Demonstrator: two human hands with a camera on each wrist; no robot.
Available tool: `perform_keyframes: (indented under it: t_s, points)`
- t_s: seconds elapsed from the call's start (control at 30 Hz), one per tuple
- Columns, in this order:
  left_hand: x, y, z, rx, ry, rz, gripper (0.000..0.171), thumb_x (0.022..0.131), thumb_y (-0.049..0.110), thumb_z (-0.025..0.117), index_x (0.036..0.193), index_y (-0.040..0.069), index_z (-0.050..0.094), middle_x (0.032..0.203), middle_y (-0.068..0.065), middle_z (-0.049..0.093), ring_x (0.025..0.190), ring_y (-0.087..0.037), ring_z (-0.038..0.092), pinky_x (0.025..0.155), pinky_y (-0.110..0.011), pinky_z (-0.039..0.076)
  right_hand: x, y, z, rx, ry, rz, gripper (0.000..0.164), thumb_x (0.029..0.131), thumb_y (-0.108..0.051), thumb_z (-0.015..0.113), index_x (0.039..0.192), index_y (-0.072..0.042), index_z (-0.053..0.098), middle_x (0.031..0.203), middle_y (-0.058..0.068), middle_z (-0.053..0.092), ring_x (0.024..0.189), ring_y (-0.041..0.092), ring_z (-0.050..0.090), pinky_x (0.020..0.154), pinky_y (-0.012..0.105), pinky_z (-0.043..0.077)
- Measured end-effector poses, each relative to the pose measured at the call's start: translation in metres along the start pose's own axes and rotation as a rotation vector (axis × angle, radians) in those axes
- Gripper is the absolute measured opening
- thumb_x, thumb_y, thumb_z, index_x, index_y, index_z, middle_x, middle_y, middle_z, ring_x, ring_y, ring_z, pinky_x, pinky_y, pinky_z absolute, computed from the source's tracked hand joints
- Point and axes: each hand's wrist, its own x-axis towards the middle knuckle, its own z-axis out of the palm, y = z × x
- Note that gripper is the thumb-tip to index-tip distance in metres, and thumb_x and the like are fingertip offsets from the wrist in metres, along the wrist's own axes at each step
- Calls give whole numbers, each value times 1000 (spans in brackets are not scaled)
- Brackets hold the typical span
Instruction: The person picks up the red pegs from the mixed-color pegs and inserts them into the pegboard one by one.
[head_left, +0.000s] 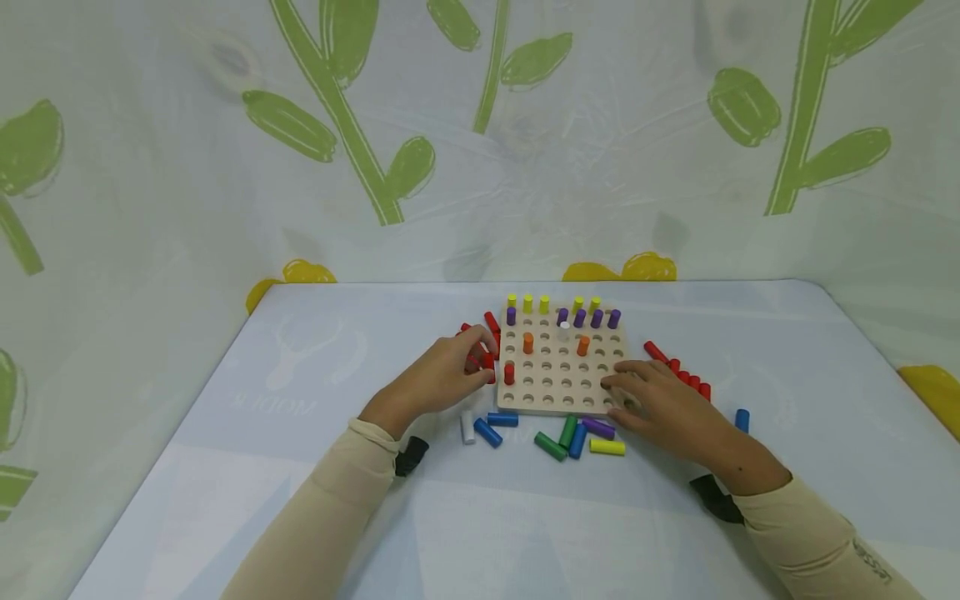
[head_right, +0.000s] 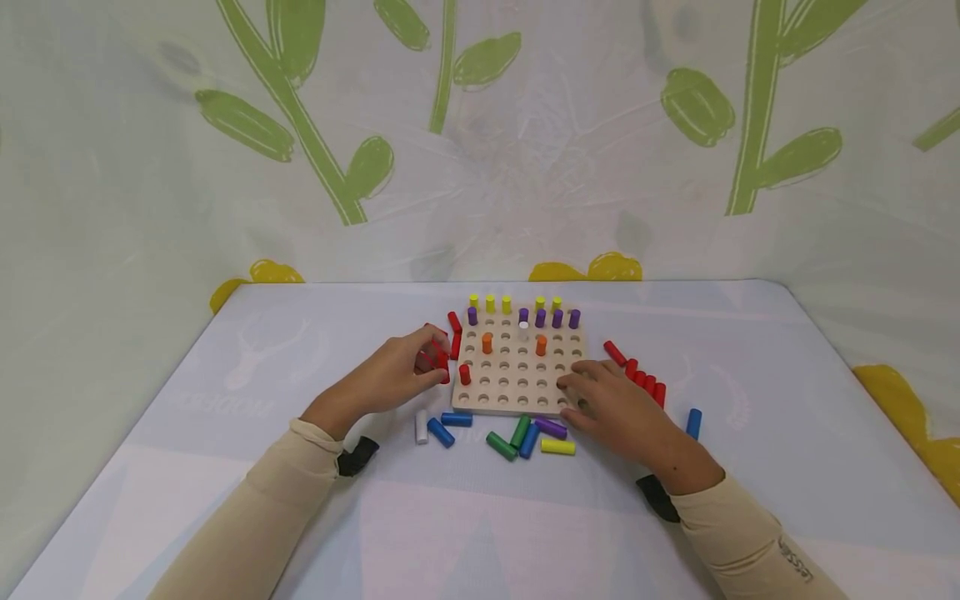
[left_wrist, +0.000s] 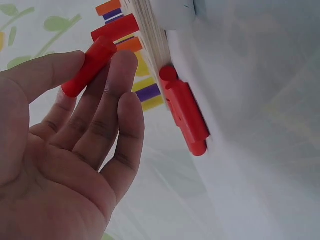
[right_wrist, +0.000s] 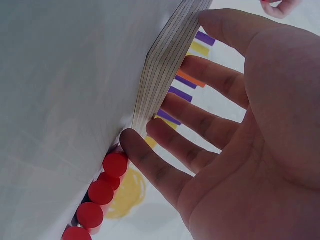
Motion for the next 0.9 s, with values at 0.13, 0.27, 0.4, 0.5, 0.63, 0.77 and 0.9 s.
perform_keyframes:
  t_s: [0.13,0.27,0.4,0.5,0.63,0.77,0.9]
  points:
    - [-2,2,0,17,0,0,28,93,19,71,118,20,57,99,3,70,90,-14,64,83,-30,56,0,0,0,10,-6,6,47,89,-33,76,131,-14,65,139,17,56,132,40,48,95,56,53]
    - [-2,4,0,37,-4,12,29,93,21,72,119,19,58,101,3,70,92,-13,64,83,-29,57,0,0,0,11,-8,9,47,89,-32,76,131,-15,65,139,17,56,132,40,47,95,56,53]
    - [-2,6,1,45,-12,13,32,93,22,73,121,18,58,103,2,70,94,-14,64,84,-29,57,1,1,0,8,-12,10,48,88,-33,76,131,-14,65,139,17,56,132,40,48,94,55,53]
    - [-3,7,2,53,-13,6,32,91,23,74,119,18,59,104,2,71,93,-13,64,83,-28,57,0,1,1,7,-13,6,48,88,-33,76,131,-14,65,139,17,56,131,41,48,95,55,53]
    - [-4,9,2,77,-11,6,30,89,24,77,115,19,63,102,3,73,90,-12,65,79,-26,56,0,2,1,3,-12,-2,48,89,-32,75,131,-13,65,139,18,56,131,41,48,95,55,53]
    - [-4,10,4,104,-15,12,30,86,25,80,113,19,66,100,3,74,89,-12,66,79,-25,56,0,2,1,1,-15,-6,48,89,-32,75,131,-13,65,139,18,56,131,41,48,95,55,53]
    - [-4,10,5,115,-24,17,31,86,26,80,113,20,66,101,4,73,89,-12,65,81,-26,57,0,2,1,2,-11,-9,48,88,-33,76,131,-13,65,139,17,56,131,41,49,95,55,53]
